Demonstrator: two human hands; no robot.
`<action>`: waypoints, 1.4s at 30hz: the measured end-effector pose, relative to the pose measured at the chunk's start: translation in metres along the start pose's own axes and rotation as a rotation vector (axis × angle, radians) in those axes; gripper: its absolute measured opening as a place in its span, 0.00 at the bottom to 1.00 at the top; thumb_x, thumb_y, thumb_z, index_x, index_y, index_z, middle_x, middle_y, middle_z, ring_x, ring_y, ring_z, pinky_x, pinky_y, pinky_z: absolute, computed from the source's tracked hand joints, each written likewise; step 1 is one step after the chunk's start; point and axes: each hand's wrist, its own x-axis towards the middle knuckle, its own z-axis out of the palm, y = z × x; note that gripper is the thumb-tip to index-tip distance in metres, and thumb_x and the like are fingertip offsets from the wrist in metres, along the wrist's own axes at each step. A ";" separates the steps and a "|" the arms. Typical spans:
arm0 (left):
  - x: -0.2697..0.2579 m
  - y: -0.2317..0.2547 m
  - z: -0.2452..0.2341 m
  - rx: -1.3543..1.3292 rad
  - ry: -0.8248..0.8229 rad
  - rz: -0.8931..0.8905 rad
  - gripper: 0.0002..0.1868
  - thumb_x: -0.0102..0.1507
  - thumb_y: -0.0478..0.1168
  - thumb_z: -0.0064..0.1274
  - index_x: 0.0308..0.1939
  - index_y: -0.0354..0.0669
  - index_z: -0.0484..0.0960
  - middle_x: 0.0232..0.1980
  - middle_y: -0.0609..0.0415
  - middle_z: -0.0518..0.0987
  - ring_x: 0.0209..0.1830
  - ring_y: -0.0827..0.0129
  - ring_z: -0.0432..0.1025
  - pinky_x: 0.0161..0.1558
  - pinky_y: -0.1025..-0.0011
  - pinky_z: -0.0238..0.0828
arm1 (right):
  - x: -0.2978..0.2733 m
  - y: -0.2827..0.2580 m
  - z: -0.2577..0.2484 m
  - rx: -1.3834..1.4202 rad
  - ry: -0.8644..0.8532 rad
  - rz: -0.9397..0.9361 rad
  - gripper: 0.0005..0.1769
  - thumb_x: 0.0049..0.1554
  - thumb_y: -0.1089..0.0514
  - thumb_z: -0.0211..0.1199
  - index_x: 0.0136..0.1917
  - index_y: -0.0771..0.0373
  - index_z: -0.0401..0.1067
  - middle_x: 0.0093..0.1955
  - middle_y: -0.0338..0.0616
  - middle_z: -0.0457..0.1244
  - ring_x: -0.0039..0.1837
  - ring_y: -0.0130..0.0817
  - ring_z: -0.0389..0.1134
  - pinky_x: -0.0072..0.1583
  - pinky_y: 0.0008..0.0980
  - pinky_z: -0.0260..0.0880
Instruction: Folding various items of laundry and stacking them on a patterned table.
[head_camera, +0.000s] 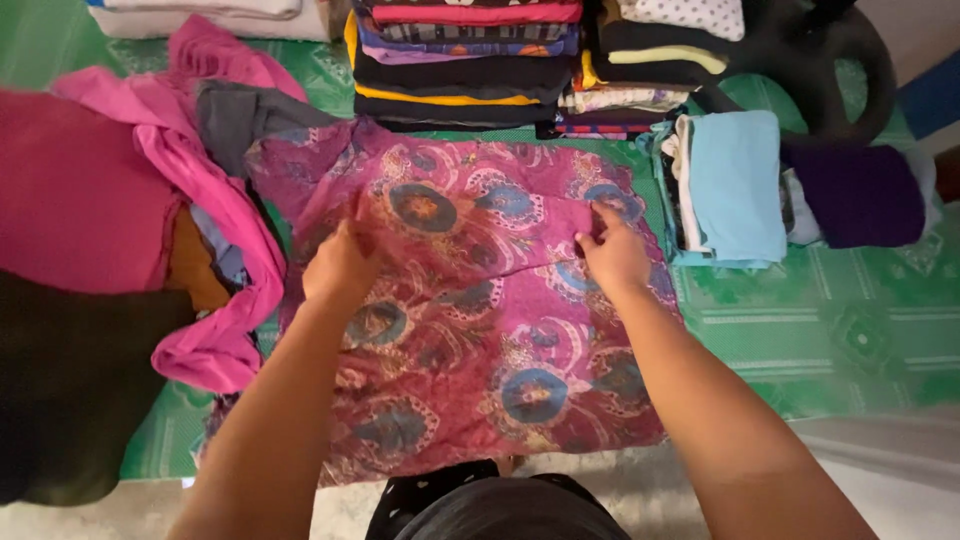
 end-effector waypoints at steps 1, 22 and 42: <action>0.010 -0.006 0.010 0.001 -0.007 0.000 0.26 0.61 0.53 0.60 0.58 0.47 0.74 0.53 0.42 0.80 0.52 0.42 0.75 0.49 0.49 0.72 | 0.006 0.003 0.004 -0.003 -0.002 0.006 0.30 0.53 0.47 0.71 0.69 0.44 0.70 0.51 0.44 0.71 0.51 0.45 0.73 0.51 0.44 0.71; -0.004 -0.011 0.005 -0.037 -0.048 0.413 0.22 0.57 0.49 0.63 0.52 0.48 0.81 0.57 0.45 0.78 0.47 0.50 0.76 0.44 0.54 0.73 | 0.039 0.010 0.018 0.410 0.445 -0.102 0.11 0.58 0.56 0.70 0.47 0.67 0.81 0.38 0.49 0.71 0.39 0.36 0.71 0.46 0.37 0.70; 0.037 -0.024 0.020 -0.051 0.375 0.343 0.18 0.65 0.44 0.57 0.56 0.41 0.78 0.58 0.38 0.73 0.62 0.38 0.66 0.61 0.47 0.64 | 0.041 0.001 0.011 0.163 0.513 -0.220 0.08 0.59 0.60 0.65 0.50 0.63 0.81 0.51 0.61 0.65 0.47 0.51 0.69 0.49 0.45 0.68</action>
